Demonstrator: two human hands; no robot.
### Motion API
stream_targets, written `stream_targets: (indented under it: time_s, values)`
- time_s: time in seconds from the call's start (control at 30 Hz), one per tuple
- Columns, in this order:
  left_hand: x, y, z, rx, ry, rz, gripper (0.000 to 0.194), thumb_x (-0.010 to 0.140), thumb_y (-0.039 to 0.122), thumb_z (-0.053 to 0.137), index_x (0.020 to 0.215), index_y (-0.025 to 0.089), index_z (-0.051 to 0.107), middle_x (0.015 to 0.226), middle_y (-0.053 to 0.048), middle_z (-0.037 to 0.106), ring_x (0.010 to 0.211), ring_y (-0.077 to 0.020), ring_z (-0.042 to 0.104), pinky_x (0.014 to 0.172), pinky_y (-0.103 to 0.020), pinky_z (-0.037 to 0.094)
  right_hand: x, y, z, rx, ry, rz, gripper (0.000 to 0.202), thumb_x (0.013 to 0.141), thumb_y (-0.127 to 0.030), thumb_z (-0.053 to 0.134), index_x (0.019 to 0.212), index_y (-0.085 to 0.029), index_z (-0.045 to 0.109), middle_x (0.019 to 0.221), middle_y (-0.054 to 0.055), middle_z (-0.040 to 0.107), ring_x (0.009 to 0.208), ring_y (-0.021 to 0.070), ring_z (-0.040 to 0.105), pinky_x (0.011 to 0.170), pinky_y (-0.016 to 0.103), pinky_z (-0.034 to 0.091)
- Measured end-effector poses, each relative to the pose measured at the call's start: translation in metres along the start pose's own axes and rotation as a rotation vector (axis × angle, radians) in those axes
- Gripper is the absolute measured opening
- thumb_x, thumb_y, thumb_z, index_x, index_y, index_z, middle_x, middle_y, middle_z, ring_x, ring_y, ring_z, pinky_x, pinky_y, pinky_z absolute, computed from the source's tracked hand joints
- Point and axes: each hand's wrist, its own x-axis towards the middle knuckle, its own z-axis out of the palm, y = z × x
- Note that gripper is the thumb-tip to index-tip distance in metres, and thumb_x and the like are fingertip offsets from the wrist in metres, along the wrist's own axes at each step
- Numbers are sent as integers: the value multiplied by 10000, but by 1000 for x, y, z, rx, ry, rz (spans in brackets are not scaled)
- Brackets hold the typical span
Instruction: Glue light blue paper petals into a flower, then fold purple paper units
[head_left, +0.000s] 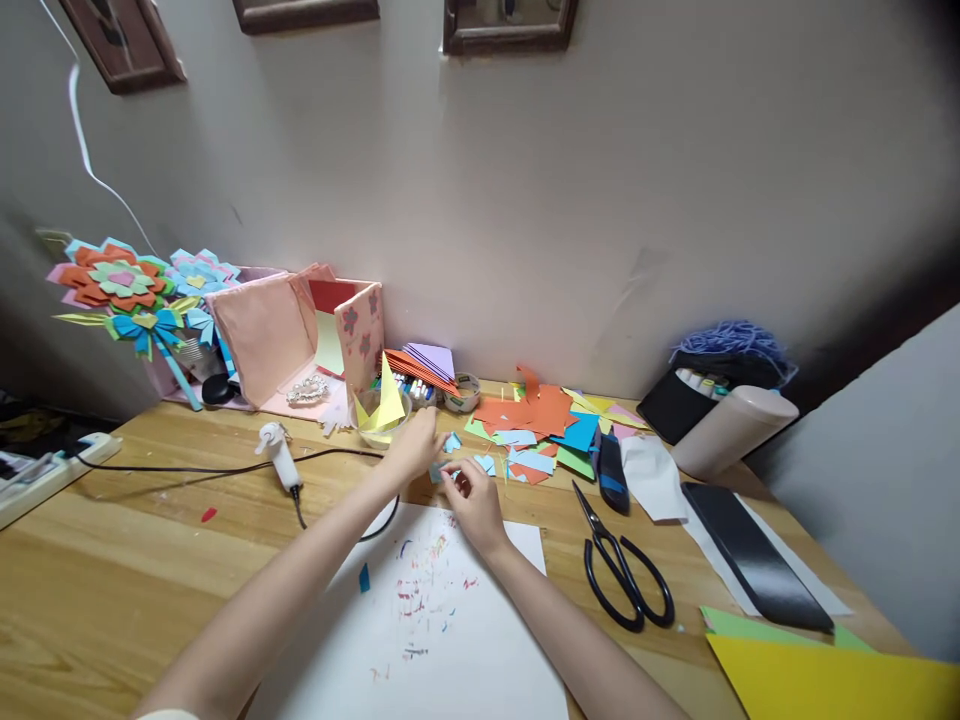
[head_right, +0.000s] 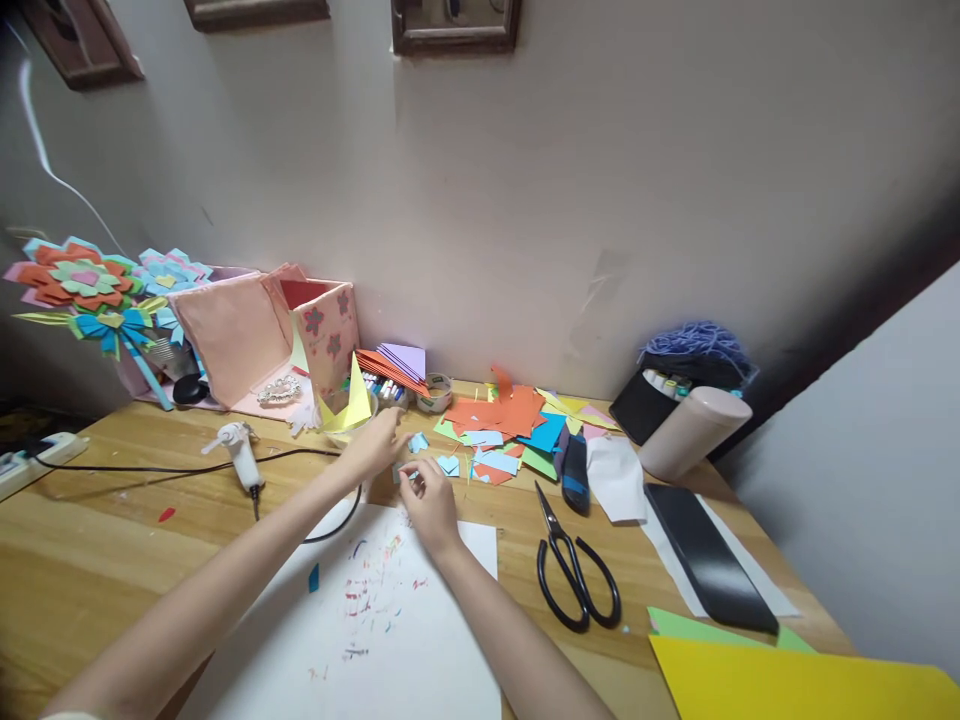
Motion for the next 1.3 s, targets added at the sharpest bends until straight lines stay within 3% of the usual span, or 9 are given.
stream_targets:
  time_s: [0.1,0.23,0.47,0.57,0.67,0.9,1.1,1.2,1.3]
  values:
    - [1,10,28,-20,-25,-169,336,822,353,473,1031,90,496,991,-168,588,915,-262,578,713,-319,432,2,1,-1,10,43,16,114,823,-217,489,777,-179,586,757,13,547,612,120,486,570,232,379]
    - [3,5,42,-54,27,-206,193,821,164,412,976,110,515,964,-140,598,922,-223,578,751,-302,428,3,3,-2,21,79,37,128,826,-238,478,786,-173,580,754,16,553,616,123,491,570,233,389]
    - [-25,-6,9,-126,132,15,304,862,124,301,1129,131,448,979,-105,567,898,-191,563,755,-298,435,2,7,-2,176,145,195,209,826,-368,481,894,-173,517,870,54,585,666,134,531,577,240,445]
    - [-55,-9,-8,-157,74,166,294,888,191,302,1146,156,439,956,-86,556,751,-165,572,632,-264,440,1,0,3,355,3,258,270,798,-406,522,948,-188,472,917,53,563,621,116,541,538,238,466]
    - [-86,-17,-19,-256,19,215,251,892,236,340,1094,188,480,952,-69,559,768,-156,576,650,-252,443,0,-12,15,538,-223,295,290,758,-399,574,937,-193,474,843,32,567,658,131,570,548,251,500]
    - [-130,-65,-28,-780,179,-230,288,807,326,526,1052,176,494,936,-53,593,790,-142,597,681,-250,479,2,-38,72,584,-488,315,293,692,-296,633,930,-175,512,640,-35,554,548,102,548,534,235,487]
    - [-158,-111,-27,-1312,187,-681,463,670,482,641,920,116,510,783,-63,622,644,-136,609,567,-253,503,2,-54,131,559,-256,331,274,689,-258,598,913,-169,468,628,-36,548,535,108,561,552,247,486]
    - [-167,-120,-32,-1394,166,-753,440,582,460,719,789,110,552,692,-53,639,592,-121,603,564,-233,498,-2,-63,152,576,-250,361,282,698,-285,592,903,-186,426,660,-26,550,570,129,587,569,271,504]
    - [-171,-133,-37,-1371,249,-779,397,572,451,719,714,112,569,655,-46,645,577,-115,602,564,-221,491,-4,-69,166,554,-322,378,282,722,-318,576,910,-192,408,716,-2,554,600,144,592,563,285,506]
